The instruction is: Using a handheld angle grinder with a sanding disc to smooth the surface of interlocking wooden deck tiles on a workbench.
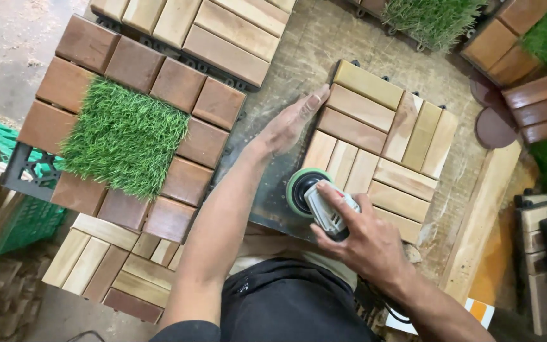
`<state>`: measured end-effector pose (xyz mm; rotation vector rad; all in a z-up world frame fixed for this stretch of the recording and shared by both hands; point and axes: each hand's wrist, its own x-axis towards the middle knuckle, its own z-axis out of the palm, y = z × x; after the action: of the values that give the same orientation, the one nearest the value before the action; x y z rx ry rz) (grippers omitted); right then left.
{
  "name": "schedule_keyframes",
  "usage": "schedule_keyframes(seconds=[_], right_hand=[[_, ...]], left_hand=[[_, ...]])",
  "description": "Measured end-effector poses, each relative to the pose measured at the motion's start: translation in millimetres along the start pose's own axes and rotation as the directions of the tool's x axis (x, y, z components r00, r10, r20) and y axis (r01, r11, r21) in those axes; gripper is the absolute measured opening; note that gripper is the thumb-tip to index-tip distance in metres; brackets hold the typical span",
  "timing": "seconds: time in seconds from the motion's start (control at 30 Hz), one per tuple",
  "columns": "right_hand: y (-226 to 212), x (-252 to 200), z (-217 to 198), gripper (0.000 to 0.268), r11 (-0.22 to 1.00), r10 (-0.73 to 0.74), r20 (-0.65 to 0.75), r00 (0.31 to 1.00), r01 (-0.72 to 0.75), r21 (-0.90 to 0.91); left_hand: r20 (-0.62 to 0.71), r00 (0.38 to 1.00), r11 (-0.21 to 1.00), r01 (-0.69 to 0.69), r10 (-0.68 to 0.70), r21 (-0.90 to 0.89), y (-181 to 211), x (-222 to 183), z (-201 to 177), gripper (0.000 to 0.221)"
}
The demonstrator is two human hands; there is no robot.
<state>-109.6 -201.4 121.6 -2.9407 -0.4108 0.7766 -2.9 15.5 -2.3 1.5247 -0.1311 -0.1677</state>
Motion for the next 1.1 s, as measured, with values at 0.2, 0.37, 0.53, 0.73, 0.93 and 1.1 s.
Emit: schedule_keyframes(seconds=[0.2, 0.37, 0.53, 0.73, 0.93, 1.1], right_hand=[[2.2, 57.7, -30.2, 0.079, 0.997, 0.03, -0.092, 0.995, -0.024, 0.073], [10.1, 101.0, -48.3, 0.078, 0.993, 0.021, -0.166, 0.986, -0.001, 0.117], [1.9, 88.7, -50.0, 0.078, 0.989, 0.064, -0.149, 0.987, -0.043, 0.14], [-2.4, 31.0, -31.2, 0.079, 0.994, 0.074, -0.012, 0.997, -0.073, 0.076], [-4.1, 23.2, -20.2, 0.081, 0.998, 0.056, 0.019, 0.998, -0.057, 0.021], [9.4, 67.5, -39.3, 0.08, 0.995, 0.033, -0.153, 0.988, -0.019, 0.093]], left_hand=[[0.011, 1.0, 0.999, 0.027, -0.026, -0.036, 5.3, -1.4, 0.6, 0.078], [-0.039, 0.999, 0.989, 0.008, -0.014, -0.148, -3.5, 0.1, 0.3, 0.082], [-0.066, 0.998, 0.973, -0.013, -0.002, -0.23, -3.0, 0.5, -1.1, 0.085], [-0.086, 0.994, 0.953, -0.095, 0.073, -0.288, -14.0, 3.2, 3.1, 0.083], [-0.111, 0.987, 0.9, -0.149, 0.113, -0.41, -23.0, 4.0, 9.2, 0.083], [-0.144, 0.982, 0.906, -0.173, 0.126, -0.385, -10.1, 0.2, 9.3, 0.082]])
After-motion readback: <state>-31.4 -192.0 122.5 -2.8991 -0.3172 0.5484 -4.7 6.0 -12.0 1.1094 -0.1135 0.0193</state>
